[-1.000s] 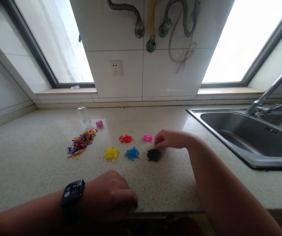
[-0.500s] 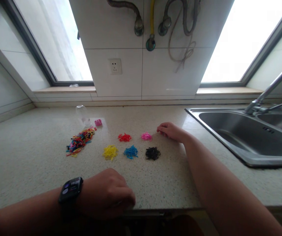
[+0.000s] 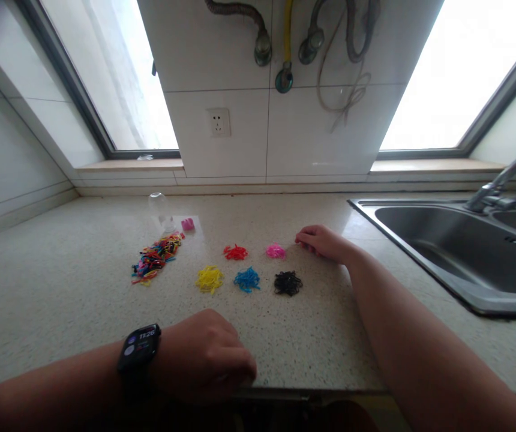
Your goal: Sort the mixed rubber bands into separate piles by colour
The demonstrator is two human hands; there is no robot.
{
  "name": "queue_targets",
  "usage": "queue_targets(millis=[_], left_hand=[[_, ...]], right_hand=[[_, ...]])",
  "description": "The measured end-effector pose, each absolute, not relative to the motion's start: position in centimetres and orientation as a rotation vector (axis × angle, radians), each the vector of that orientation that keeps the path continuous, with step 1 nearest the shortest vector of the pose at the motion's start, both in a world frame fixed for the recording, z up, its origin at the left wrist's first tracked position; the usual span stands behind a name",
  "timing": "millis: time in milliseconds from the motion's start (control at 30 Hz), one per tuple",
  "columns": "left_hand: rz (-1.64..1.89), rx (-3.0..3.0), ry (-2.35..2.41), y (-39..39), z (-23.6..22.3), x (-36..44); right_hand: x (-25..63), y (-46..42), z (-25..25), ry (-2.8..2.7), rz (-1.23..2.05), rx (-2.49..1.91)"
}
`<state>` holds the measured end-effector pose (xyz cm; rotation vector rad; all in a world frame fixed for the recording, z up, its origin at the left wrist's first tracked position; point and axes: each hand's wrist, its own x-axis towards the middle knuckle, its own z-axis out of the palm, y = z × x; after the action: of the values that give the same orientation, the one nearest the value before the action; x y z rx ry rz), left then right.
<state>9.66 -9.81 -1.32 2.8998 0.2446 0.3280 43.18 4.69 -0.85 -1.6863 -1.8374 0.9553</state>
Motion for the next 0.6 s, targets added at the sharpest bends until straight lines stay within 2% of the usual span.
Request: queue_targets(millis=[200, 400, 600], left_hand=[[0.485, 2.921, 0.322, -8.5, 0.7, 8.7], [0.576, 3.000, 0.921, -2.2, 3.5, 4.2], [0.533, 2.891, 1.613, 2.1, 3.0, 0.0]], right_hand=[[43.4, 5.0, -1.2, -1.863, 0.940, -1.699], [43.4, 5.1, -1.2, -1.869, 0.942, -1.708], [43.4, 5.2, -1.2, -1.865, 0.949, -1.703]])
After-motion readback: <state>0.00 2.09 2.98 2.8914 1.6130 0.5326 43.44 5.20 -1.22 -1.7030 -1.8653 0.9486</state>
